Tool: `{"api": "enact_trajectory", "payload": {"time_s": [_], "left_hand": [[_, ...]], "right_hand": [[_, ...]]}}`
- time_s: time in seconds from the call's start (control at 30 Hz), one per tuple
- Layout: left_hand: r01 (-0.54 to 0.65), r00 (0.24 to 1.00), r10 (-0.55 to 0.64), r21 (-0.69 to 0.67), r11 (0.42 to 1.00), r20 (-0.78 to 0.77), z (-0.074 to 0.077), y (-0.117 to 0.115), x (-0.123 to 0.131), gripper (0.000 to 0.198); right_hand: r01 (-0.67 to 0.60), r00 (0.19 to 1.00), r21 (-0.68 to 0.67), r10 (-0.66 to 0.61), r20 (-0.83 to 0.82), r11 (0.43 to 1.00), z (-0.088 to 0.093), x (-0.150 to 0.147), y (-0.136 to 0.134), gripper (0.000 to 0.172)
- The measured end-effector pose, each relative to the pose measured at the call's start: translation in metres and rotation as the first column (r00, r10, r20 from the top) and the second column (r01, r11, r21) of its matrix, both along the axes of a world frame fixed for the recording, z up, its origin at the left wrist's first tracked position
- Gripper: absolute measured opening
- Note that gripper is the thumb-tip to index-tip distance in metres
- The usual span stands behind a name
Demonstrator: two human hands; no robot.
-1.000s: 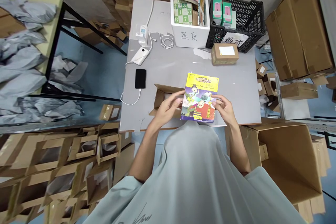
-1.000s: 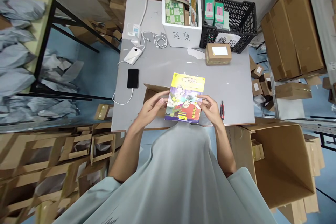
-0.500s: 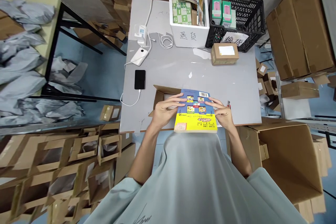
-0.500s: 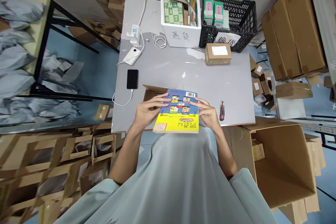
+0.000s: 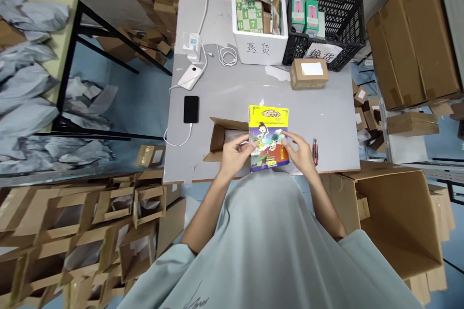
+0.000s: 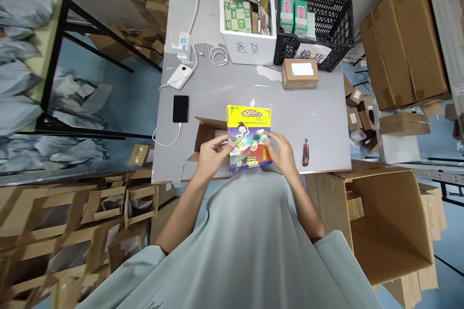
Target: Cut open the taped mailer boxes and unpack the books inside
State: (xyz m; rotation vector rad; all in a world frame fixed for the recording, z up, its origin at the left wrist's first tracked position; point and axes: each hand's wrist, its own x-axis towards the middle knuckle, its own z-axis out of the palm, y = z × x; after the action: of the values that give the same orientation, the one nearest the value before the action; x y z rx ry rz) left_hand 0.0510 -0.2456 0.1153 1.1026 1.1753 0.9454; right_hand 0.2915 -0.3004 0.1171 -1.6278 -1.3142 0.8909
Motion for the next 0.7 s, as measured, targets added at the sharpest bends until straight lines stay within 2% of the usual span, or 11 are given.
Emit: {"api": "enact_trajectory", "payload": {"time_s": [0.07,0.17,0.27,0.37,0.43,0.5,0.57,0.6,0.7], "left_hand": [[-0.059,0.998,0.06,0.046,0.997,-0.015,-0.004,-0.007,0.01,0.058],[-0.09,0.996,0.091,0.115,0.989,-0.002,-0.006,-0.02,0.024,0.056],[0.005,1.0,-0.005,0.194,0.981,-0.002,-0.001,-0.034,0.033,0.052],[0.161,0.987,-0.15,0.255,0.953,-0.065,0.004,-0.041,0.035,0.049],[0.169,0.985,-0.161,0.21,0.963,-0.057,0.004,-0.038,0.031,0.051],[0.046,0.998,-0.038,0.151,0.988,-0.053,0.001,-0.027,0.023,0.058],[-0.1,0.99,0.11,0.118,0.988,-0.083,-0.003,-0.015,0.012,0.069],[-0.122,0.987,0.131,0.097,0.988,-0.088,-0.004,-0.009,0.006,0.072],[0.001,0.999,-0.001,-0.007,1.0,-0.034,-0.001,0.0,-0.006,0.066]], "right_hand": [[0.009,0.995,0.035,-0.012,0.099,0.999,0.004,-0.016,-0.002,0.041],[-0.06,0.995,0.039,0.057,0.08,0.997,0.012,-0.045,-0.007,0.047],[-0.024,1.0,-0.014,0.023,-0.02,1.0,0.017,-0.061,-0.005,0.061],[0.073,0.959,-0.103,-0.098,-0.264,0.992,0.016,-0.052,0.006,0.059],[0.082,0.884,-0.171,-0.151,-0.443,0.982,0.015,-0.039,0.012,0.063],[0.053,0.814,-0.227,-0.174,-0.555,0.972,0.017,-0.027,0.011,0.065],[0.033,0.77,-0.248,-0.182,-0.611,0.968,0.021,-0.019,0.004,0.064],[0.028,0.758,-0.243,-0.179,-0.627,0.97,0.024,-0.017,0.0,0.063],[0.031,0.754,-0.211,-0.161,-0.637,0.977,0.028,-0.017,-0.011,0.06]]}}
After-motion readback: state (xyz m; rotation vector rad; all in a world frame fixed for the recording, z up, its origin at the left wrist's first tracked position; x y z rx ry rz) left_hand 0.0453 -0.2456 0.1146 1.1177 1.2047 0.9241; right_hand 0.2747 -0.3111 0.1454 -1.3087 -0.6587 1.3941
